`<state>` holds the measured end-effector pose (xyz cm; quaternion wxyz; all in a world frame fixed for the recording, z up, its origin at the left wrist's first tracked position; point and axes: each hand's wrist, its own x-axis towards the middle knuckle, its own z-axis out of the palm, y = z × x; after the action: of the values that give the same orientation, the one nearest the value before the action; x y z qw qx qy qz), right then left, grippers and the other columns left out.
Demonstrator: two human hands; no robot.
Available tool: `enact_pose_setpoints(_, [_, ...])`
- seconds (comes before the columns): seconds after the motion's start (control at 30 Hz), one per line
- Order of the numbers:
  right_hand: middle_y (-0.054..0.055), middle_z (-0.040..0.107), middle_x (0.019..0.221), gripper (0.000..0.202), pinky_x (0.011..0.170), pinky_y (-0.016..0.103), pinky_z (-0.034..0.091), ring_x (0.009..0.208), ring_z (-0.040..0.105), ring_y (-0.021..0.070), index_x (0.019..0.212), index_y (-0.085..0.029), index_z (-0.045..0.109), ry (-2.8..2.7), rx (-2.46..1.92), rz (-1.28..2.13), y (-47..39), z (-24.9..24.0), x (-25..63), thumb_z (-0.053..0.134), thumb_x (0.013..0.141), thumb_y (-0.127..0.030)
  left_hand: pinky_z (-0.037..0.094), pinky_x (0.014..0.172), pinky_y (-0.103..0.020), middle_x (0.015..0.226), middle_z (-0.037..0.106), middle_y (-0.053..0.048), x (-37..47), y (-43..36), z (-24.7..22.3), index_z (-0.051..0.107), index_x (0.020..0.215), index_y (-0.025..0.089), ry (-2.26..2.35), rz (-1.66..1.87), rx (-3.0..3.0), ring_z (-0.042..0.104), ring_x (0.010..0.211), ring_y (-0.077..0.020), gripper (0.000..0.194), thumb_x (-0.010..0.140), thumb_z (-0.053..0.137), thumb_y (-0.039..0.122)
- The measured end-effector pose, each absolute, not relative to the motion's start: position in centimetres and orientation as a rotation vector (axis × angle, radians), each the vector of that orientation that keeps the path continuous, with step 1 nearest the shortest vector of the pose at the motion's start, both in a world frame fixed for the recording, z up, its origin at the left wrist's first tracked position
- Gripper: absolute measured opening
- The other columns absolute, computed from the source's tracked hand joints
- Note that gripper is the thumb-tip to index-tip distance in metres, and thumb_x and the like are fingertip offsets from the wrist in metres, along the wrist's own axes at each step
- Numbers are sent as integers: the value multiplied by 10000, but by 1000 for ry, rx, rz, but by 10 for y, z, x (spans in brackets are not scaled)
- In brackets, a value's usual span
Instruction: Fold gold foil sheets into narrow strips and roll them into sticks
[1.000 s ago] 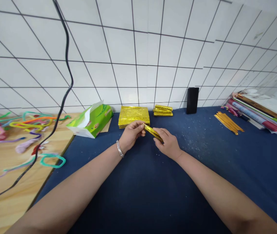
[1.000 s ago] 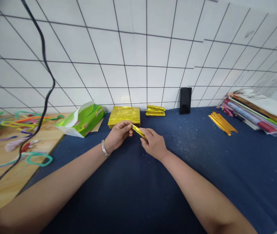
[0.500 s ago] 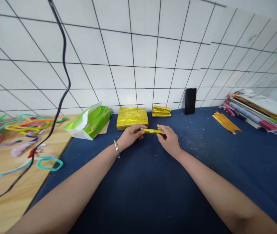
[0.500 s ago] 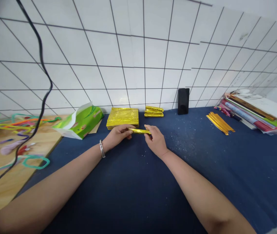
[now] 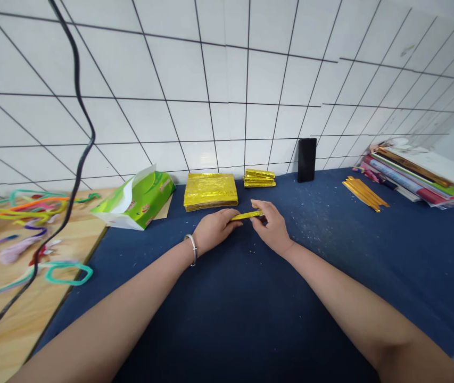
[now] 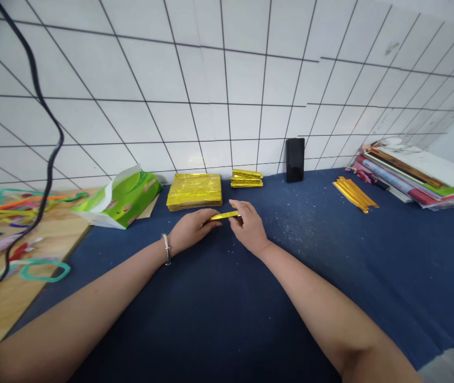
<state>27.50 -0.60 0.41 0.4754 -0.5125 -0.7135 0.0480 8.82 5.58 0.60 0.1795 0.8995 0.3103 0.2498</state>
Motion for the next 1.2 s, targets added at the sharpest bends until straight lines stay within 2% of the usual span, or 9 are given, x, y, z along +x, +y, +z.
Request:
enact_pose_setpoints(0.13, [84,509,1166,459,662,274,534,987,555,181,1229,-242,432,-1578,-1288,184,-6,5,275,526,784,-179,375,650,-234,820,621,-15,91,54,7,598,904,223,861,796,2374,557,727,-163,162,837,513,343])
enact_pose_setpoints(0.27, [69,521,1058,387,583,247,505,759,580,126,1150,-216,449,-1446,-1307,257,-2,0,277,548,776,-220,341,591,-224,731,601,7,91,55,4,608,892,220,944,824,2259,521,648,-145,189,814,539,377])
enact_pose_setpoints(0.47, [15,559,839,162,690,288,486,757,557,142,927,-204,523,-1436,-1350,251,1,-5,281,538,793,-295,318,550,-217,670,583,13,89,57,3,613,858,213,964,835,2191,496,595,-136,206,795,551,399])
enact_pose_setpoints(0.83, [16,583,829,166,702,287,484,730,563,134,930,-202,511,-1402,-1326,276,-1,-1,279,532,797,-300,281,535,-217,627,540,23,88,57,2,579,764,205,969,776,2353,458,561,-122,199,818,524,388])
enact_pose_setpoints(1.2, [-6,566,792,127,676,284,477,692,554,132,864,-210,497,-1388,-1327,351,-2,-1,279,536,764,-278,323,562,-224,696,578,0,88,59,2,543,736,202,922,715,2497,513,619,-138,233,843,488,400])
